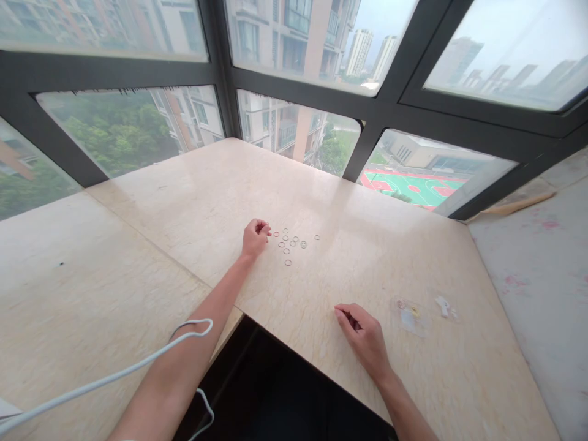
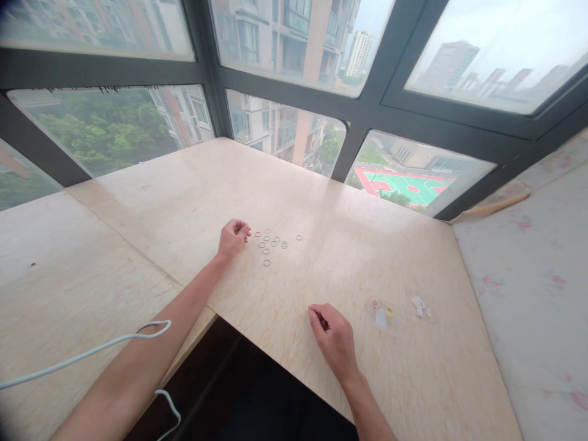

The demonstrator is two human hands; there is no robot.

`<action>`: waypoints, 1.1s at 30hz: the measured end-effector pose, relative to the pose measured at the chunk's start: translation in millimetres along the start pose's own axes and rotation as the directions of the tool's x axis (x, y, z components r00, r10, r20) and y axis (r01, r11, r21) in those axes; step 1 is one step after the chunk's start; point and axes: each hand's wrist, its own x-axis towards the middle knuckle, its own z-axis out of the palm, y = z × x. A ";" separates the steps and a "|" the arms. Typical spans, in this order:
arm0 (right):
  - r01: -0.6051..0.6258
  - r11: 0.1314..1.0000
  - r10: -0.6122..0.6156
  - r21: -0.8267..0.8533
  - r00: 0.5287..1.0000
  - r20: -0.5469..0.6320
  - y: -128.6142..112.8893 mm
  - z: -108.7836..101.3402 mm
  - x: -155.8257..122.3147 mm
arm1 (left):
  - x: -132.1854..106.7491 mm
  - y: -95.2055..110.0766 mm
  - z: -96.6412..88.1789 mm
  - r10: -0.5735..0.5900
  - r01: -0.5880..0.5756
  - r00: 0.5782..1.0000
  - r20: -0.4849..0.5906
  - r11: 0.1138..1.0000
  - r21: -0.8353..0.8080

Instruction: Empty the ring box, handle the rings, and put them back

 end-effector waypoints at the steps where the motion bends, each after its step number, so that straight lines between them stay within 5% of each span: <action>1: -0.018 1.000 0.018 0.021 1.000 -0.005 -0.5 -0.4 0.6 | -2.7 1.2 -1.7 -0.059 0.059 0.998 0.004 0.992 -0.114; 7: -0.131 0.966 0.133 0.224 0.991 0.006 -11.4 7.9 22.7 | -30.0 12.8 -19.3 -0.169 0.215 0.974 0.148 0.898 -0.385; 12: 0.041 0.969 -0.058 0.245 0.996 0.063 -38.3 40.7 83.2 | -44.9 16.5 -29.0 -0.232 0.278 0.960 0.155 0.827 -0.488; 17: 0.217 0.976 -0.218 0.025 0.965 0.146 -65.5 79.4 160.4 | -51.9 17.5 -23.3 -0.317 0.256 0.948 -0.010 0.784 -0.565; 20: 0.320 0.922 -0.250 -0.219 0.922 0.296 -77.2 93.5 191.9 | -54.5 18.9 -22.0 -0.318 0.236 0.947 -0.034 0.765 -0.600; 24: 0.492 0.689 -0.199 -0.532 0.834 0.514 -85.9 102.5 211.7 | -53.7 18.8 -26.5 -0.333 0.264 0.943 0.021 0.706 -0.657; 27: 0.577 0.577 -0.183 -0.577 0.781 0.597 -88.8 106.4 218.9 | -50.7 18.0 -29.3 -0.355 0.293 0.934 0.047 0.681 -0.671; 33: 0.689 0.506 -0.205 -0.519 0.681 0.703 -96.0 111.1 235.5 | -47.8 20.8 -34.1 -0.415 0.384 0.899 0.139 0.594 -0.707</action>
